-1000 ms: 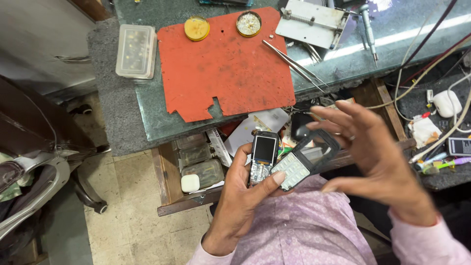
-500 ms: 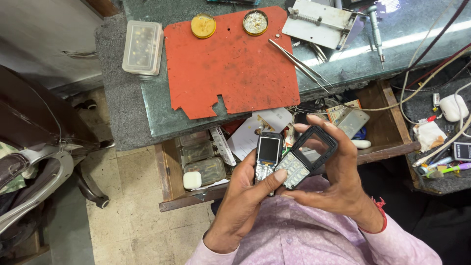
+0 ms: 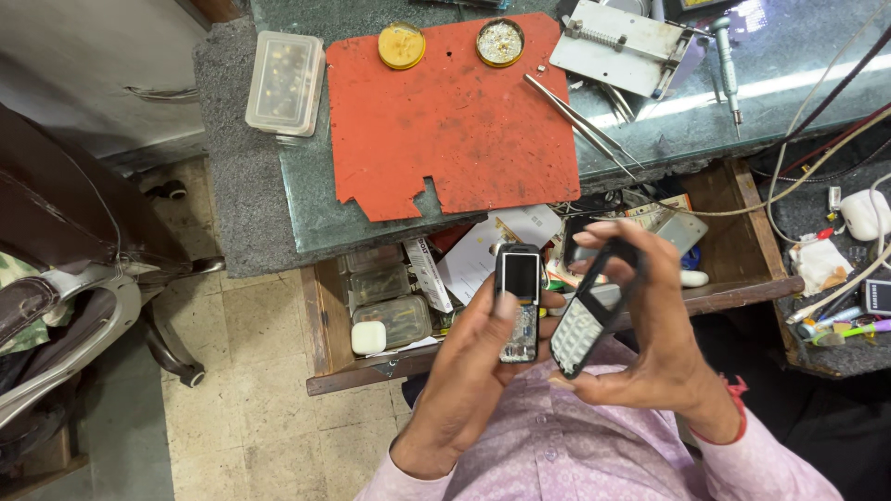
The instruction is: The person reassembles a disassembled mobile phone by placing the battery and keypad assembly into the housing, then connects a USB cable to test the device. The person uses a precision screwdriver to tighten screws on the back cover while the phone remains connected to power.
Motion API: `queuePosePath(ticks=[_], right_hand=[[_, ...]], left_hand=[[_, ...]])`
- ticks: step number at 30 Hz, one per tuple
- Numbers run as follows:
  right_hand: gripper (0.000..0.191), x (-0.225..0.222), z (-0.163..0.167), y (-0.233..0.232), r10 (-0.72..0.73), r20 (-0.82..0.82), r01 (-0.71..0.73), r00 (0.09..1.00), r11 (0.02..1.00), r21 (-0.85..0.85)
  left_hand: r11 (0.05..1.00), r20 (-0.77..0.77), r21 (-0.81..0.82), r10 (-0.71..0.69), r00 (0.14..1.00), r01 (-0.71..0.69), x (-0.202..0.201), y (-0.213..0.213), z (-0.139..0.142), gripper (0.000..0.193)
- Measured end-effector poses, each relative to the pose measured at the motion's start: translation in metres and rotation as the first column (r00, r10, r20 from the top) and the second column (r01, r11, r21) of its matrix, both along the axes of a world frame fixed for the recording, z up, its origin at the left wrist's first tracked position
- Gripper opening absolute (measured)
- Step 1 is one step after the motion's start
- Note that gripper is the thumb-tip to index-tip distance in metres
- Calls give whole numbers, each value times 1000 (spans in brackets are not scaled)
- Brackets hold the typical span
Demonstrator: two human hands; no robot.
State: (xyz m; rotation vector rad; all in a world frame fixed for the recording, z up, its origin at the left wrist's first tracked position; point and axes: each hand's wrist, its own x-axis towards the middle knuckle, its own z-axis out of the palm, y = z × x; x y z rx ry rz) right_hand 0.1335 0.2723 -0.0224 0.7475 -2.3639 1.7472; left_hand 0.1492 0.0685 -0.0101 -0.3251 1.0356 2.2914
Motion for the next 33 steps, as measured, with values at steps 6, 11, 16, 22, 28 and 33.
queuePosePath(ticks=[6,11,16,22,28,33], right_hand=[[126,-8,24,-1,36,44,-49,998,933,357],[119,-8,27,-10,62,93,-91,994,934,347],[121,-9,28,-13,61,116,-99,991,928,360],[119,-9,29,-15,58,102,-93,993,919,382],[115,-8,29,-17,28,22,-34,999,908,418],[95,-6,24,-18,4,-56,17,998,931,364]], left_hand=[[998,-123,65,-14,992,22,0,-1,4,64],[997,-180,34,-63,982,70,3,4,1,65],[997,-197,54,-43,979,55,5,4,-3,66],[997,-199,61,-32,979,45,7,5,-6,67],[997,-159,-49,-74,985,67,8,8,-8,71],[912,-542,-403,-164,824,-83,10,3,0,66]])
